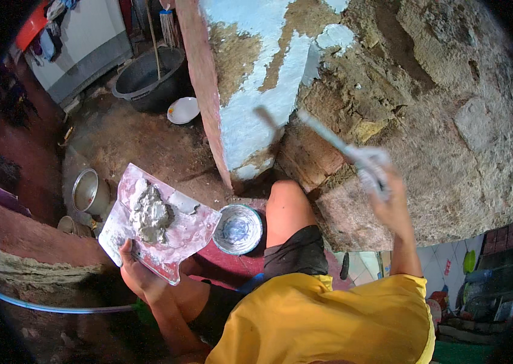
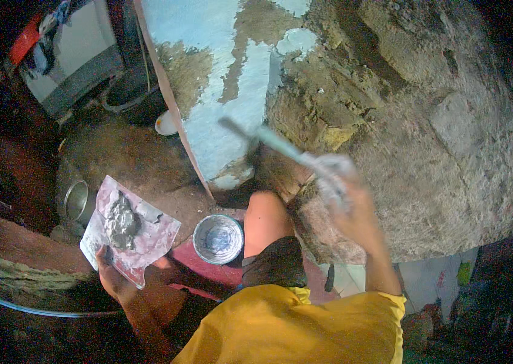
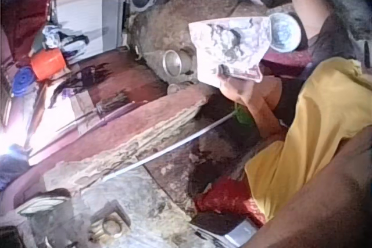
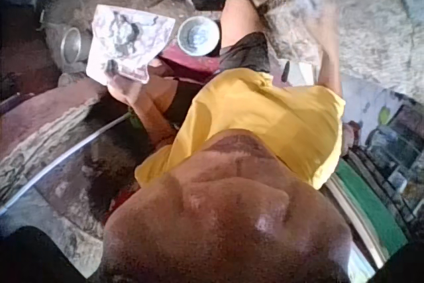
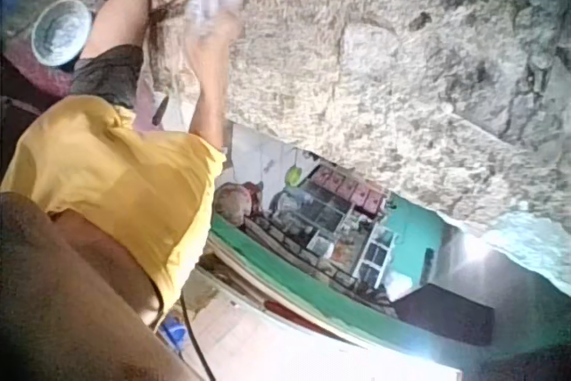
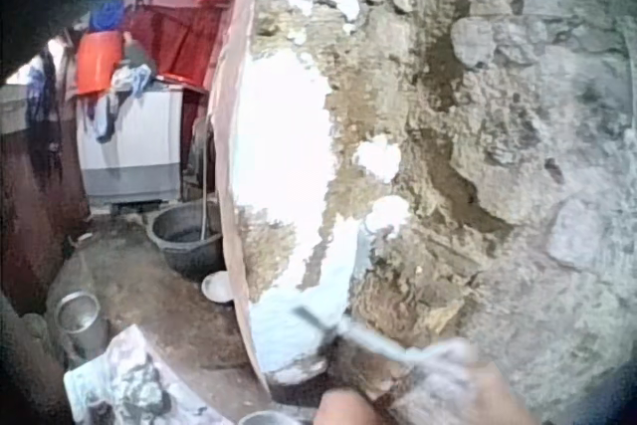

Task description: The person applies a white patching compound to a damaged brick and plaster wall using a putty knife.

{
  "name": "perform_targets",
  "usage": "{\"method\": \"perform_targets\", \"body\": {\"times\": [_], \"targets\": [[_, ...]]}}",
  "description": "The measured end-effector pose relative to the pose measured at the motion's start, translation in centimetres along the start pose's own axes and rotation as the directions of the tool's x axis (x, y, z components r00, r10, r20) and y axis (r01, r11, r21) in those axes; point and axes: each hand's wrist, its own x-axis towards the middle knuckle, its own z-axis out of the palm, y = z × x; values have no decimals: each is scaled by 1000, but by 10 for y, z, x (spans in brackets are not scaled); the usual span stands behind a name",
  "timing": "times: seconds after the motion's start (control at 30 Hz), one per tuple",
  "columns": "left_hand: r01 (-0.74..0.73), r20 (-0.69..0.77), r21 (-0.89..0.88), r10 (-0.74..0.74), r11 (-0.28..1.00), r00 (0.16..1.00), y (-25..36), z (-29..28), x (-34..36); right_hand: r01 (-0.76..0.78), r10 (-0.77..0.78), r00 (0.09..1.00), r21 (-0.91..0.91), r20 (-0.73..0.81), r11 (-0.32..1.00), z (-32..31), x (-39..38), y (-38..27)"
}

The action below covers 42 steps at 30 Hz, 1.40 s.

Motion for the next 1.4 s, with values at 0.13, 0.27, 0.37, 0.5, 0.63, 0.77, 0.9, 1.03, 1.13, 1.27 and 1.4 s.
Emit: {"method": "perform_targets", "body": {"times": [0.13, 0.27, 0.37, 0.5, 0.63, 0.77, 0.9, 1.03, 1.13, 1.27, 1.4], "targets": [[-111, -122, 169, 132, 979, 984, -6, 4, -6, 28, -202, 959, -641, -199, 767, -32, 28, -33], [-150, -246, 341, 242, 928, 939, -2, -5, -3, -85, -250, 937, -854, -244, 514, -24, 68, -49], [-189, -236, 351, 282, 917, 930, -5, -12, 4, -124, -292, 924, -915, -248, 384, -26, 86, -46], [-144, -290, 429, 287, 892, 913, -5, -14, 8, -132, -271, 940, -953, -207, 271, -23, 99, -37], [-192, -224, 283, 259, 940, 939, -14, -32, 19, -125, -262, 945, -956, -196, 264, -18, 109, -35], [-175, -236, 304, 252, 937, 939, -11, -17, 11, -146, -264, 942, -963, -205, 228, -13, 110, -34], [-151, -231, 374, 250, 915, 940, -10, -16, 10, -172, -203, 954, -956, -222, 239, -9, 108, -41], [-235, -93, 237, 263, 943, 960, -13, -11, 9, -108, -283, 944, -968, -172, 227, -7, 109, -32], [-207, -129, 299, 254, 932, 959, -13, -22, 12, -56, -362, 922, -972, -138, 227, -6, 107, -28], [-187, -196, 335, 263, 924, 945, -14, -29, 16, -47, -276, 954, -970, -114, 239, -7, 106, -29], [-200, -186, 406, 295, 892, 937, -13, -23, 7, -23, -251, 964, -971, -85, 239, -4, 102, -32]]}}
